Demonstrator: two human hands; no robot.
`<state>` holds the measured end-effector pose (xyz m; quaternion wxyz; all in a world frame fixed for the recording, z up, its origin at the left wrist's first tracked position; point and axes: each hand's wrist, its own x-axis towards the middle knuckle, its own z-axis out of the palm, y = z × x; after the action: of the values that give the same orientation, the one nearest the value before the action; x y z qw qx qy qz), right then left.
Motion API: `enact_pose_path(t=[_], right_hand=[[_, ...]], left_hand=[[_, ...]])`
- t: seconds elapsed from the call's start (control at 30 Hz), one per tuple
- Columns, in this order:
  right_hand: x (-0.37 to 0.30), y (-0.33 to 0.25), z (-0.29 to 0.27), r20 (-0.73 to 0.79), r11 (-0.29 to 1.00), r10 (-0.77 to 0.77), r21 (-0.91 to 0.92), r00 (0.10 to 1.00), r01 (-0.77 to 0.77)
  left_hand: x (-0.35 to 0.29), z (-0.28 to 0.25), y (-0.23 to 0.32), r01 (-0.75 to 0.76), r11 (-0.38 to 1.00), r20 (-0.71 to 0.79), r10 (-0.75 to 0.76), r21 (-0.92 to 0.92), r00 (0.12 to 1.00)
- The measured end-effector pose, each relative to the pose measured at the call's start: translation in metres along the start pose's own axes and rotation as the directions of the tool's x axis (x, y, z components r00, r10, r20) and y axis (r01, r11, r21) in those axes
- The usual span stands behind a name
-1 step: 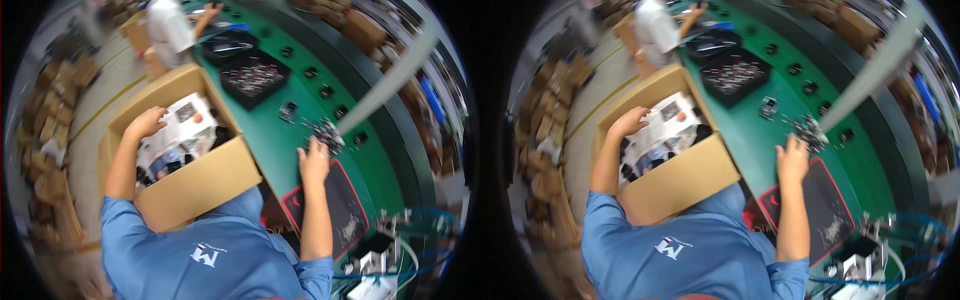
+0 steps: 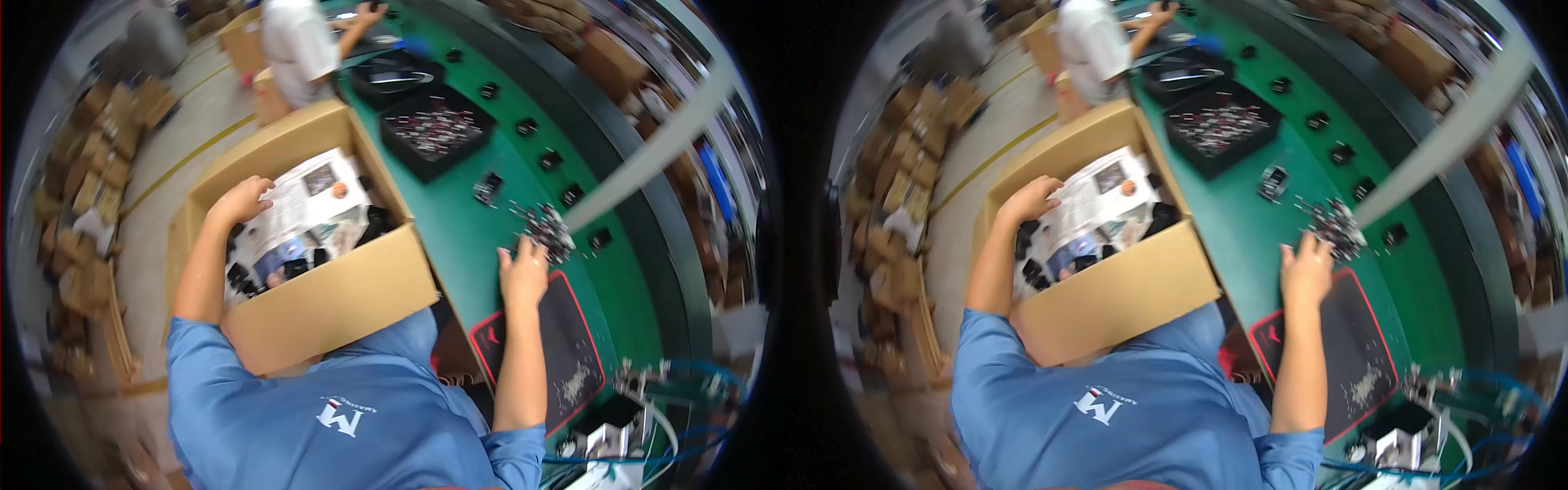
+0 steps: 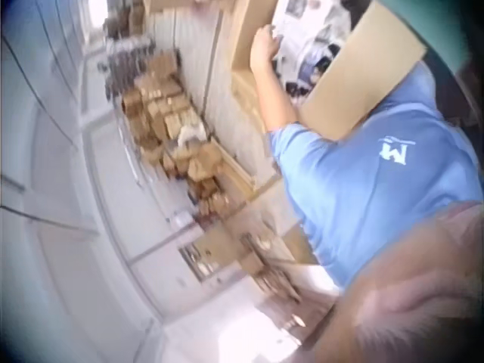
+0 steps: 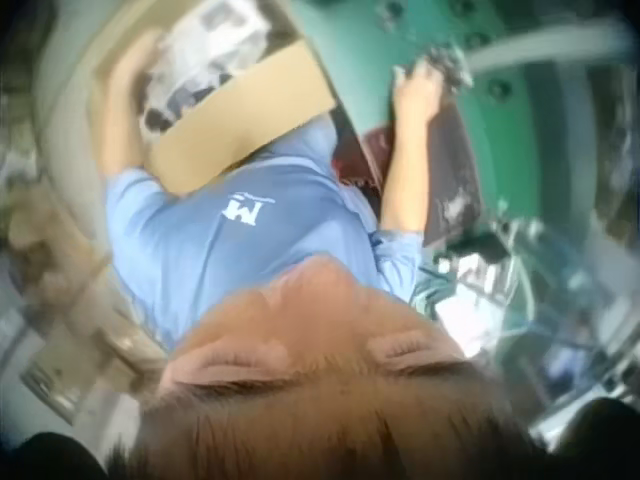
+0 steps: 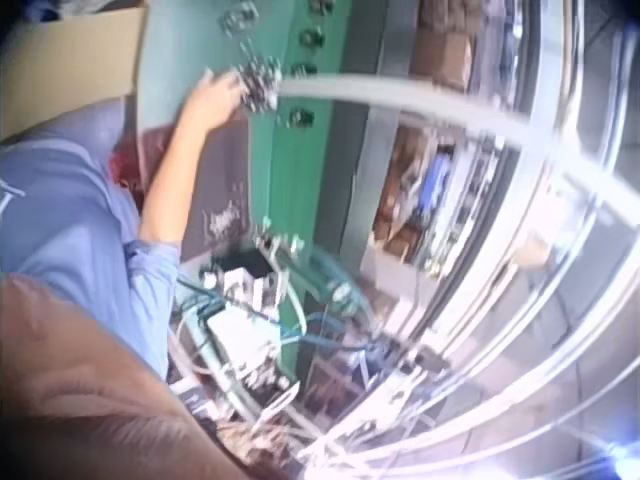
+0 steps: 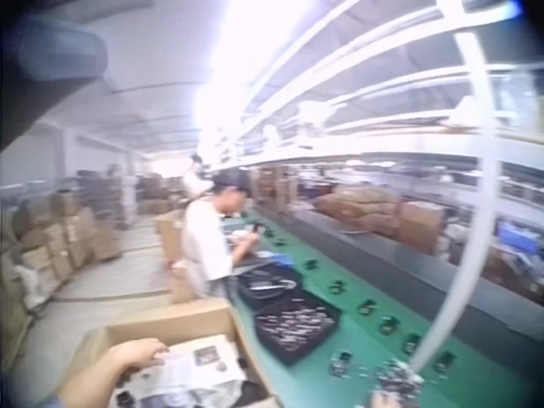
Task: The recorder uses a handheld electric screwdriver to assemble small electronic components at a factory workbench.
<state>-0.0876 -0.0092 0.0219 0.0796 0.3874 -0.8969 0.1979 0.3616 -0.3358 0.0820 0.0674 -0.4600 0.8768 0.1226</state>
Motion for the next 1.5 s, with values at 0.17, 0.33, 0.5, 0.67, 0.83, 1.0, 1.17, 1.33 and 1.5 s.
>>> enact_pose_path(t=[0.17,0.33,0.5,0.67,0.83,1.0,1.17,1.33,1.5], right_hand=[[0.015,0.015,0.025,0.010,0.993,-0.103,-0.057,0.995,0.103],[0.015,0.035,0.019,0.040,0.974,-0.181,0.147,0.983,0.173],[-0.003,0.032,0.019,0.049,0.831,-0.052,0.556,0.997,0.016],[-0.042,0.028,0.002,0.218,0.718,-0.012,0.681,0.976,-0.143],[-0.064,0.039,0.023,0.085,0.656,0.001,0.752,0.996,-0.065],[-0.071,0.021,0.010,-0.071,0.746,-0.103,0.654,0.992,0.124],[-0.071,0.014,0.004,-0.051,0.755,-0.115,0.644,0.992,0.121],[-0.069,0.017,0.007,-0.074,0.756,-0.143,0.635,0.987,0.157],[-0.067,0.016,0.009,-0.103,0.752,-0.146,0.635,0.984,0.178]], left_hand=[[-0.083,0.050,-0.088,0.334,0.941,0.104,-0.338,0.047,0.936],[-0.096,0.088,-0.074,0.429,0.903,0.418,-0.387,-0.005,0.822],[-0.102,0.132,-0.053,0.404,0.909,0.257,-0.368,-0.106,0.894],[-0.089,0.151,-0.030,0.300,0.945,0.225,-0.266,-0.132,0.937],[-0.052,0.136,0.023,0.078,0.995,0.326,-0.056,-0.056,0.944],[-0.016,0.143,0.044,-0.294,0.954,0.450,0.240,0.054,0.860],[0.011,0.160,0.035,-0.269,0.960,0.527,0.268,-0.076,0.806],[0.021,0.171,0.032,-0.358,0.930,0.552,0.342,-0.083,0.760],[0.031,0.188,0.017,-0.339,0.919,0.566,0.393,-0.203,0.725]])
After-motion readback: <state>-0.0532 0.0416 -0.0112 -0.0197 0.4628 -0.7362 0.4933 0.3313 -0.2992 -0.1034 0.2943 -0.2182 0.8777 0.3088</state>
